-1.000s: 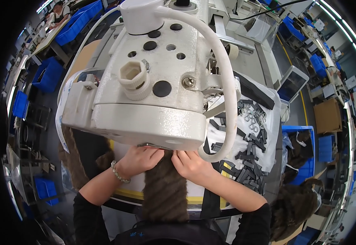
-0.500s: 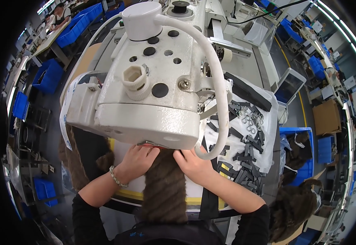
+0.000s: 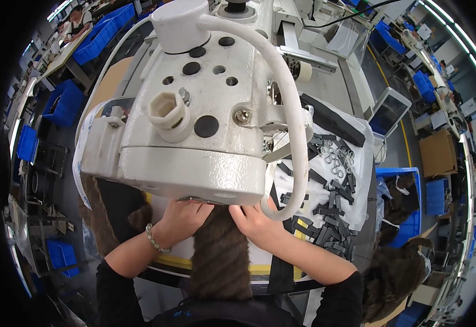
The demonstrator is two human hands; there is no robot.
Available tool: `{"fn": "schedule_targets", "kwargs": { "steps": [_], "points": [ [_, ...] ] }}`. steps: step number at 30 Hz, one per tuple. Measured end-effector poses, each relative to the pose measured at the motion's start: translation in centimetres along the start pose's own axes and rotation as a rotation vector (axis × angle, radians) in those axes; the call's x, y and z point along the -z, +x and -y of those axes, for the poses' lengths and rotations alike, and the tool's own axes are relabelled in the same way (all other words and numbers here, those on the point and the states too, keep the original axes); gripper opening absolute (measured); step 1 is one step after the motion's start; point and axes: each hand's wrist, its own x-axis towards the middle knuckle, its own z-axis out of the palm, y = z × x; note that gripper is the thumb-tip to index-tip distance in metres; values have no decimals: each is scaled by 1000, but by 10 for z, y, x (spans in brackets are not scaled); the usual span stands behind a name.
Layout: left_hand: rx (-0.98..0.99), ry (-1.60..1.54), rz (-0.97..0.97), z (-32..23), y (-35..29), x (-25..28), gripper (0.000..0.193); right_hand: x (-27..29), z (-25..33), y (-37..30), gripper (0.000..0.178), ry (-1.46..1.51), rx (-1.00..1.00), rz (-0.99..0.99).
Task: The person sews pieces of fur and leather straps together using an industrial sewing machine and thread.
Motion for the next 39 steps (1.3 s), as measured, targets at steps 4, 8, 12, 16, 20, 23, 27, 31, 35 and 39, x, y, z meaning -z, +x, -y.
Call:
{"fn": "schedule_targets", "kwargs": {
  "steps": [4,8,12,16,20,23,27,31,35,39],
  "points": [
    [3,-1,30,0,0,1,7,2,0,1,17,-3,-7,-16],
    [2,-2,56,0,-2,0,10,3,-2,0,23,26,-31,-6],
    [-10,15,52,1,1,3,12,2,-7,-1,30,66,-74,9],
    [10,17,71,1,1,4,12,5,-6,1,33,33,-35,3],
    [-4,53,85,0,-1,3,12,7,-6,0,32,27,-36,10],
    [-9,70,28,0,1,2,10,4,-7,-1,30,9,-18,-12],
    [-15,55,25,0,3,5,11,4,-7,0,28,46,-5,-26],
    [-45,64,5,0,2,3,7,1,-7,-3,27,63,-22,-10],
    [6,42,-37,-2,3,4,5,-3,-10,-9,43,173,-93,49],
    [93,23,10,-4,-3,0,6,-6,-8,-12,47,217,-152,88]
  ]
}}
